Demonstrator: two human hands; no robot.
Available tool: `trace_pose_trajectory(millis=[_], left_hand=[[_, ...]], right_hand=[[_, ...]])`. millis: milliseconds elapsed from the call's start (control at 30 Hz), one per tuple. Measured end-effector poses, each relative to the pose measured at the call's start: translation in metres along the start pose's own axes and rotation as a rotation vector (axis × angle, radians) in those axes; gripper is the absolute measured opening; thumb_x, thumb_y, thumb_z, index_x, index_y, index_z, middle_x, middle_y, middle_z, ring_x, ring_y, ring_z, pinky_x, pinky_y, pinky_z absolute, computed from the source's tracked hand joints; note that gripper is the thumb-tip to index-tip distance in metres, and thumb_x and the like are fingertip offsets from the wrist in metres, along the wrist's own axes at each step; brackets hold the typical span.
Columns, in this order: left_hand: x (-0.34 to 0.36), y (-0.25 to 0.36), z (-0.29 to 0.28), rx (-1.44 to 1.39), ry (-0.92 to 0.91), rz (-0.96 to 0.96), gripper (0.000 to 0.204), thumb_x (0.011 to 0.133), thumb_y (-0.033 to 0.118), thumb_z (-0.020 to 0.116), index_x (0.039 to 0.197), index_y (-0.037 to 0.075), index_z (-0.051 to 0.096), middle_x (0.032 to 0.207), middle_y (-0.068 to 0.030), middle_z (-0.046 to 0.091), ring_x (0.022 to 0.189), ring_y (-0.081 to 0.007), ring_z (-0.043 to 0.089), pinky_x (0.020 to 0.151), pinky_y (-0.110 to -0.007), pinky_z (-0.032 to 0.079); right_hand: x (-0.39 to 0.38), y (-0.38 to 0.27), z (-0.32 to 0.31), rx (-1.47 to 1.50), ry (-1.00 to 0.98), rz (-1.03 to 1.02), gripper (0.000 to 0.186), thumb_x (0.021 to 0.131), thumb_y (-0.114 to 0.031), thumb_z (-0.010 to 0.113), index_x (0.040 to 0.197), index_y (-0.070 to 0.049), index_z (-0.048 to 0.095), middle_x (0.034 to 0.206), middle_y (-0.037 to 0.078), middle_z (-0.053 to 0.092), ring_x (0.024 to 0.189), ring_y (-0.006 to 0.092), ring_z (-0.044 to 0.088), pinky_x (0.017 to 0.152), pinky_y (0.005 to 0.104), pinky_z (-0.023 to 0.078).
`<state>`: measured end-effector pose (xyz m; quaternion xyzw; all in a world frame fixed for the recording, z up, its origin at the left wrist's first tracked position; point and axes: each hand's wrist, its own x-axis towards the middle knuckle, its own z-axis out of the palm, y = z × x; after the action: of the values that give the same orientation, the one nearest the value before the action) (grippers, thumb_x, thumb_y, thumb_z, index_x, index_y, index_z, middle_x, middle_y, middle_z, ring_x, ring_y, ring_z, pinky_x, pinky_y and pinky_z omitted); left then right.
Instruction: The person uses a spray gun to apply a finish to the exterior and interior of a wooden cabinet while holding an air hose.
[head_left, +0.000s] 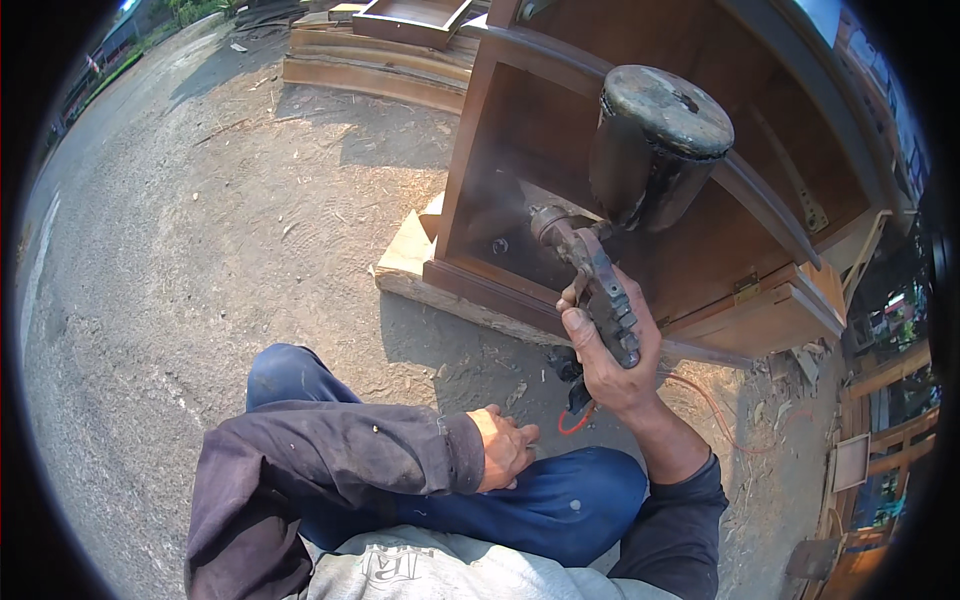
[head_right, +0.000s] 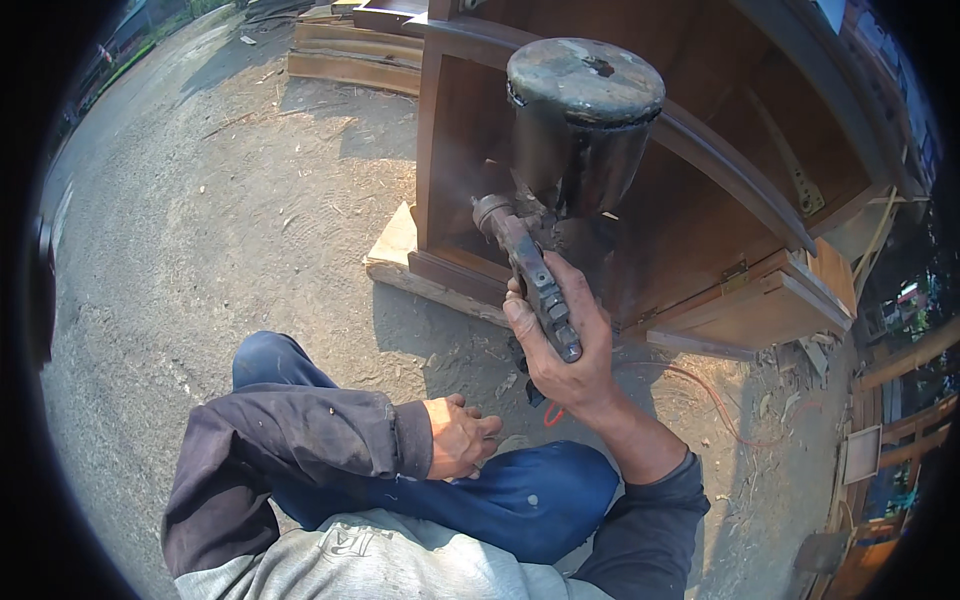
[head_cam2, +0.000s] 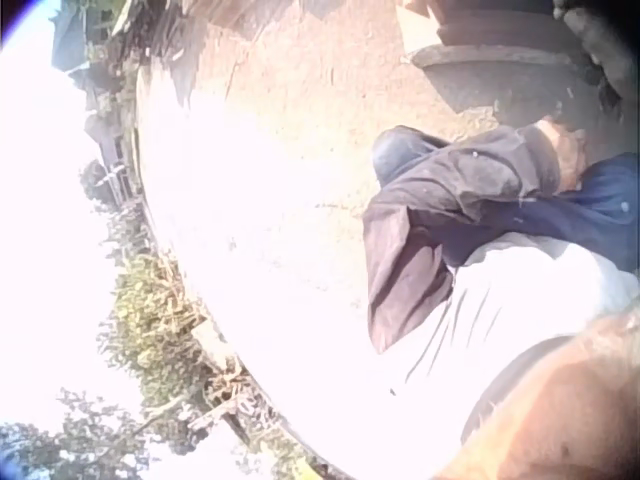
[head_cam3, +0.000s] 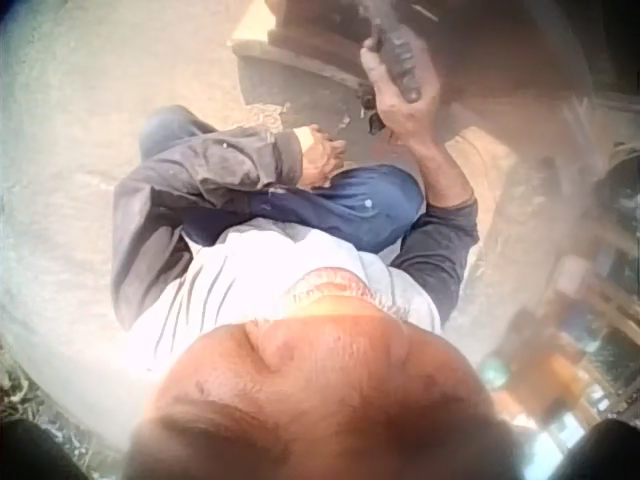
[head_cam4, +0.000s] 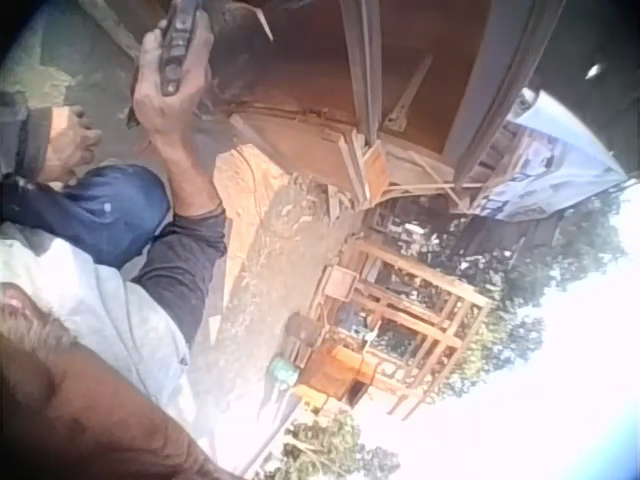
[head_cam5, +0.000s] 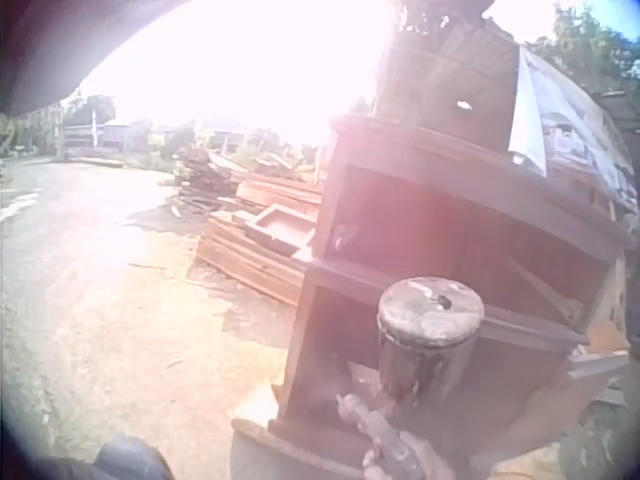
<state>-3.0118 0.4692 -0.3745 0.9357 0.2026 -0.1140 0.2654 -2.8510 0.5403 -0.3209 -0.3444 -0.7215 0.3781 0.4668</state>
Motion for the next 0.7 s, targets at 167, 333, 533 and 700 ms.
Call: trace_pose_trajectory(millis=[167,333,533,700], left_hand=[[-0.016,-0.003,0.014,0.09,0.226,0.041,0.035,0.09,0.038,0.064,0.106,0.007,0.063,0.105,-0.0074,0.054,0.094,-0.024,0.064,0.084,-0.043,0.049],[-0.025,-0.004,0.006,0.067,0.197,0.026,0.03,0.09,0.034,0.065,0.102,0.006,0.064,0.095,-0.0085,0.055,0.08,-0.0248,0.066,0.078,-0.04,0.05],[-0.039,-0.013,-0.012,0.046,0.26,0.092,0.036,0.088,0.035,0.069,0.106,0.004,0.067,0.092,-0.0111,0.059,0.078,-0.0258,0.068,0.078,-0.041,0.052],[-0.045,-0.019,-0.032,0.073,0.297,0.055,0.04,0.085,0.033,0.074,0.111,0.003,0.067,0.09,-0.0118,0.06,0.076,-0.0284,0.068,0.077,-0.042,0.053]], right_hand=[[0.016,-0.022,0.003,0.022,0.109,-0.131,0.046,0.093,-0.002,0.066,0.135,0.003,0.048,0.105,0.01,0.066,0.094,0.0136,0.065,0.084,0.0278,0.053],[0.019,-0.028,0.004,0.124,0.236,-0.188,0.044,0.093,0.0,0.065,0.134,0.003,0.048,0.105,0.01,0.064,0.094,0.0141,0.064,0.086,0.0296,0.053],[-0.019,-0.011,-0.02,0.0,0.443,-0.163,0.037,0.093,-0.002,0.065,0.127,0.003,0.05,0.102,0.011,0.065,0.08,0.0108,0.06,0.071,0.025,0.051],[-0.045,-0.014,-0.043,0.005,0.66,-0.173,0.028,0.093,-0.005,0.064,0.118,0.003,0.053,0.099,0.013,0.066,0.064,0.0076,0.055,0.051,0.0218,0.044]])
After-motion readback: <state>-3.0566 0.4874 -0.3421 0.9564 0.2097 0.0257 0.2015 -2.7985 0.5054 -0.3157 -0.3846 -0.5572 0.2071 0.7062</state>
